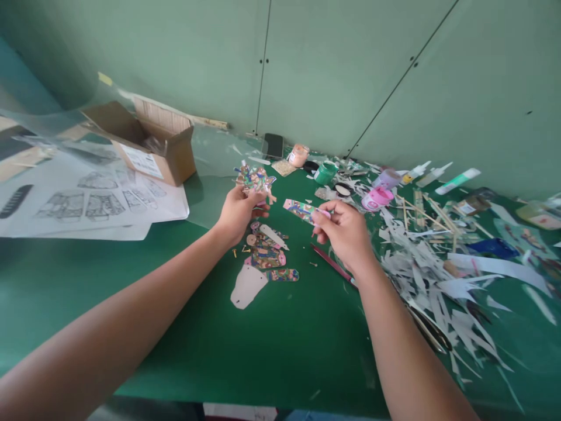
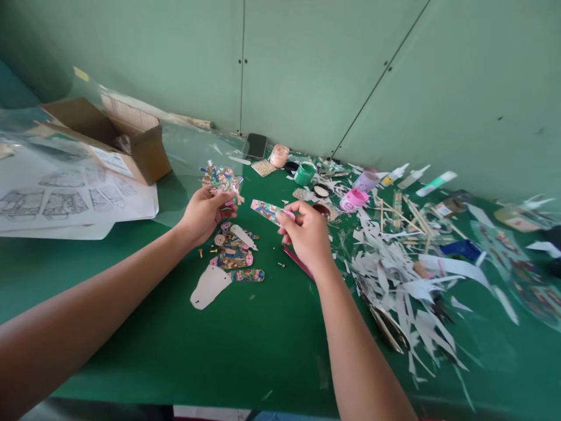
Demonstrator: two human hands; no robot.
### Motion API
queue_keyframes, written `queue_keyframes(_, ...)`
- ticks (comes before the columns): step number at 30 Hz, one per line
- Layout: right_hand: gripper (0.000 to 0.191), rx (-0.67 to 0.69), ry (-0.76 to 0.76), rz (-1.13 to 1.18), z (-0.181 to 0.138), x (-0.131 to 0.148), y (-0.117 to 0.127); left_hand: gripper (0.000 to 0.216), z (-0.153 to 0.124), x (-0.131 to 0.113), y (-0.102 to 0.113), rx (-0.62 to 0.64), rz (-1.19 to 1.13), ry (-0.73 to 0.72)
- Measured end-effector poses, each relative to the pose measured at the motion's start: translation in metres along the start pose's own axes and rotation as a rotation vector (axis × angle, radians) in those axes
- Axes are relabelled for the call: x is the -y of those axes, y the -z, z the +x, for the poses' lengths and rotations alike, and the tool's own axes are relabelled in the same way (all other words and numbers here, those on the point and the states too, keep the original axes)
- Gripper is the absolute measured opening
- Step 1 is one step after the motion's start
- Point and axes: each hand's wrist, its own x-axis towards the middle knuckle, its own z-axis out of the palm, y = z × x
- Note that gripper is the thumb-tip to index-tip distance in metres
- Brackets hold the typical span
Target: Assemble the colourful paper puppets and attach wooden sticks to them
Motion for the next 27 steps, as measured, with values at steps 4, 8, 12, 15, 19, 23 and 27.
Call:
queue_keyframes(4,0.042,0.128,-0.120,0.172,-0.004,0.004,-0.007,0.014,-0.004,-0.002,-0.002,0.067,0.005,0.051)
queue_keyframes(8,0.040,0.184,-0.137,0.170,-0.006,0.003,-0.012,0.018,-0.007,-0.002,-0.004,0.105,0.001,0.054)
queue_keyframes(12,0.039,0.200,-0.157,0.152,-0.006,0.001,-0.013,0.018,-0.006,0.000,-0.003,0.088,-0.027,0.062)
queue_keyframes(15,0.037,0.209,-0.158,0.142,-0.005,0.000,-0.012,0.018,-0.004,0.003,-0.002,0.094,-0.030,0.044)
queue_keyframes(19,0.033,0.222,-0.171,0.127,-0.006,0.000,-0.012,0.017,-0.004,0.002,-0.002,0.111,-0.024,0.014)
queue_keyframes(23,0.032,0.236,-0.178,0.128,-0.006,0.001,-0.012,0.019,-0.007,-0.001,-0.004,0.087,-0.012,0.063)
queue_keyframes(27,0.033,0.244,-0.184,0.127,-0.006,0.000,-0.014,0.020,-0.008,-0.002,-0.005,0.081,-0.021,0.079)
